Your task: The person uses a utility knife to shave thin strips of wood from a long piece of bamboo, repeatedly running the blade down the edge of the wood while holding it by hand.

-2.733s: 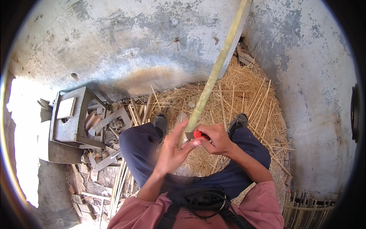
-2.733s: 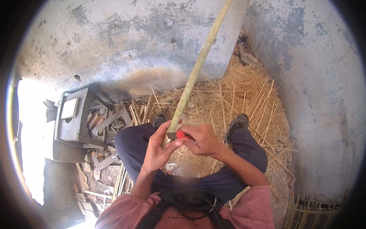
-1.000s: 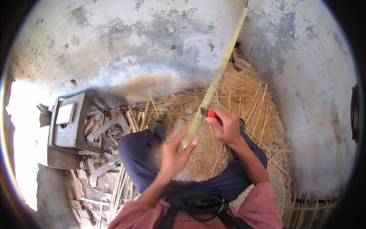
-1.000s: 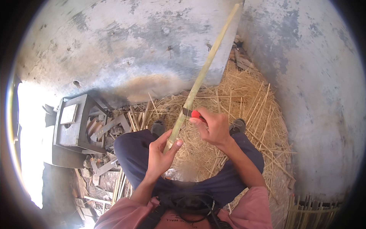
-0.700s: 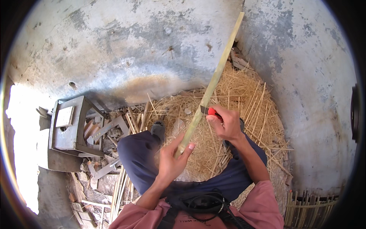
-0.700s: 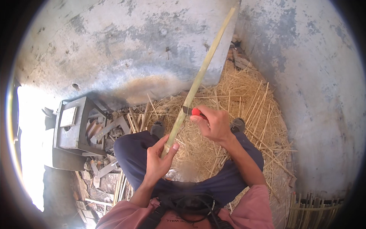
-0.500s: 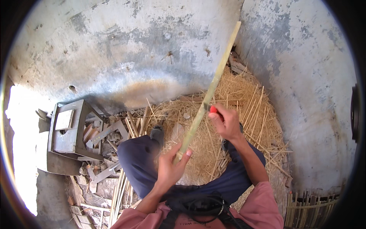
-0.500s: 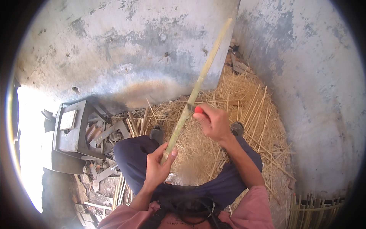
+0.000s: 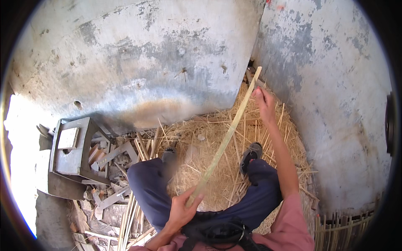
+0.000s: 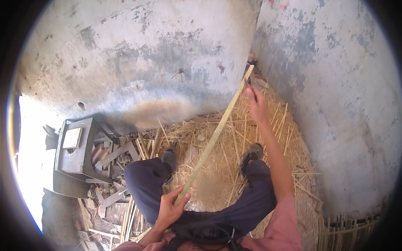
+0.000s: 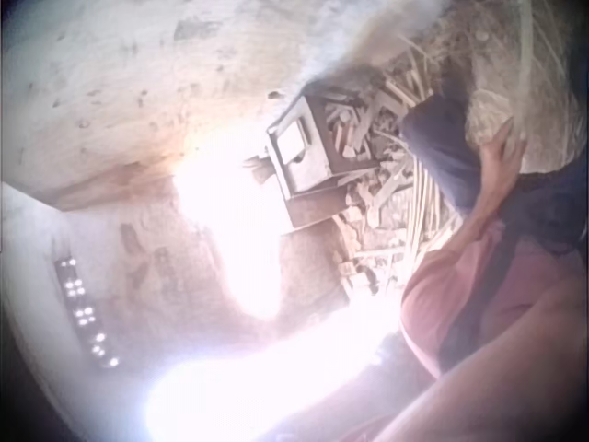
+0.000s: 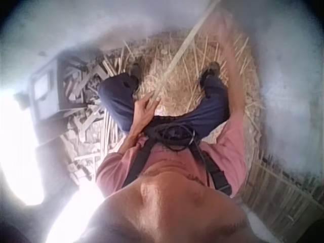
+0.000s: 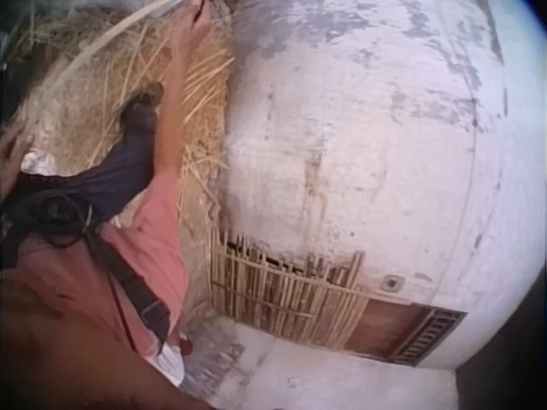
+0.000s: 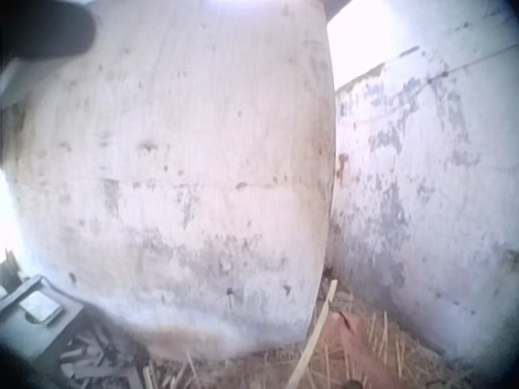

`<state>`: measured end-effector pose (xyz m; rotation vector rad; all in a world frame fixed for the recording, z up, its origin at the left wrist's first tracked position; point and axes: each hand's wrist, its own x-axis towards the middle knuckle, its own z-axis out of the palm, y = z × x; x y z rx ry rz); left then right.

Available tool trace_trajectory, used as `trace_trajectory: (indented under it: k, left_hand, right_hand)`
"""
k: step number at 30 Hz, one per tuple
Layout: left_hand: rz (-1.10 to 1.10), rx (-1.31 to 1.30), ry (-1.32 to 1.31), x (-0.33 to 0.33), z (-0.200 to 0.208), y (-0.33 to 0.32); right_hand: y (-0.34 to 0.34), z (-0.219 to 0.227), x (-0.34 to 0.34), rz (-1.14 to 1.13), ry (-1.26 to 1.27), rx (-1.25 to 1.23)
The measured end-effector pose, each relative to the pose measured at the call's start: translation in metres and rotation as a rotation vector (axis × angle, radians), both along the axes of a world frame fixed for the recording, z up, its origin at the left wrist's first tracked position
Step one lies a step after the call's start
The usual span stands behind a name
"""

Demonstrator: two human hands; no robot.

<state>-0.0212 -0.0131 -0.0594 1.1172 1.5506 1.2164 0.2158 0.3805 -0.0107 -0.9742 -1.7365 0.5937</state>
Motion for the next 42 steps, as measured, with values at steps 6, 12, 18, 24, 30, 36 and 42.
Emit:
trace_trajectory:
  k: [6,12,18,24,30,36,42]
  left_hand:
    - [-0.011,-0.085,0.128,-0.009,0.000,0.004]
    - [-0.041,-0.002,0.207,-0.012,0.009,0.023]
    - [-0.019,0.042,0.197,-0.011,0.012,0.043]
    - [-0.101,0.094,0.012,-0.007,0.016,0.060]
    - [-0.207,0.024,-0.169,-0.007,0.036,0.070]
    - [-0.252,0.030,-0.291,-0.008,0.037,0.071]
    - [-0.251,0.038,-0.397,-0.005,0.043,0.073]
  right_hand:
    - [-0.002,-0.026,0.004,0.146,0.719,-0.706]
    - [-0.081,-0.072,-0.022,0.418,0.756,-1.213]
    - [-0.145,-0.038,-0.052,0.512,0.564,-0.810]
    - [-0.181,-0.045,-0.049,0.603,0.094,-0.340]
    - [-0.206,-0.042,-0.051,0.729,-0.218,-0.071]
    - [-0.209,-0.041,-0.053,0.743,-0.228,0.035]
    - [-0.211,-0.041,-0.053,0.729,-0.242,0.076]
